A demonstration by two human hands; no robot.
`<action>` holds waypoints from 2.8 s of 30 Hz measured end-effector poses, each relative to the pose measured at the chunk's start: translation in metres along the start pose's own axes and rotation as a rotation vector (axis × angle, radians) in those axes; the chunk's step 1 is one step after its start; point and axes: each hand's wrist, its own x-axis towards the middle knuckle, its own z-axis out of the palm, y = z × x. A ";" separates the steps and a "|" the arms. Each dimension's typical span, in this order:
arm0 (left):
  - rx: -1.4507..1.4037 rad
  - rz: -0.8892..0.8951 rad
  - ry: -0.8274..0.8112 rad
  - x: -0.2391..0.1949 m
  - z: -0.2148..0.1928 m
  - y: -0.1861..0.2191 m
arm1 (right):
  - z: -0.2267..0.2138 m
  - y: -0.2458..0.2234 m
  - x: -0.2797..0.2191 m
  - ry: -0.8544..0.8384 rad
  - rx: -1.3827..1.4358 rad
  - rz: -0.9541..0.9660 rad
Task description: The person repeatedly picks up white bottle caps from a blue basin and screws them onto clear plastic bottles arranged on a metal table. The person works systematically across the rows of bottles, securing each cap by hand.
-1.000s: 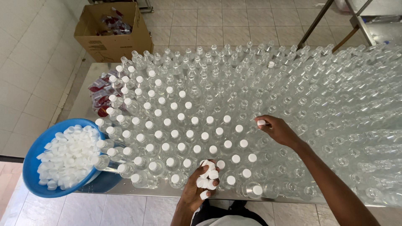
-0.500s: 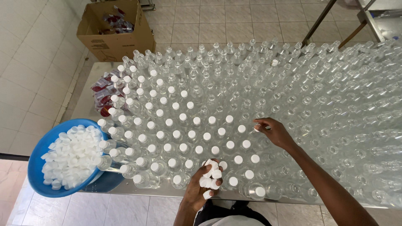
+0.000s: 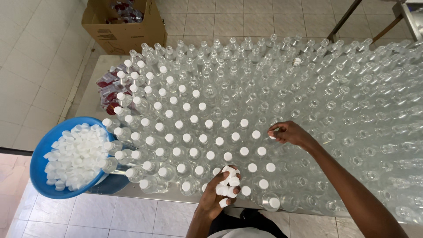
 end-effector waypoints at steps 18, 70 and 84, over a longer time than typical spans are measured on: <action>-0.004 -0.119 -0.121 0.007 0.026 -0.010 | 0.055 -0.025 -0.072 0.539 -0.794 -0.330; -0.201 0.003 -0.073 0.031 0.005 -0.026 | 0.005 -0.025 0.050 0.114 -0.108 -0.145; -0.318 0.122 -0.122 0.051 0.011 -0.011 | 0.087 -0.049 -0.082 0.511 -0.347 -0.819</action>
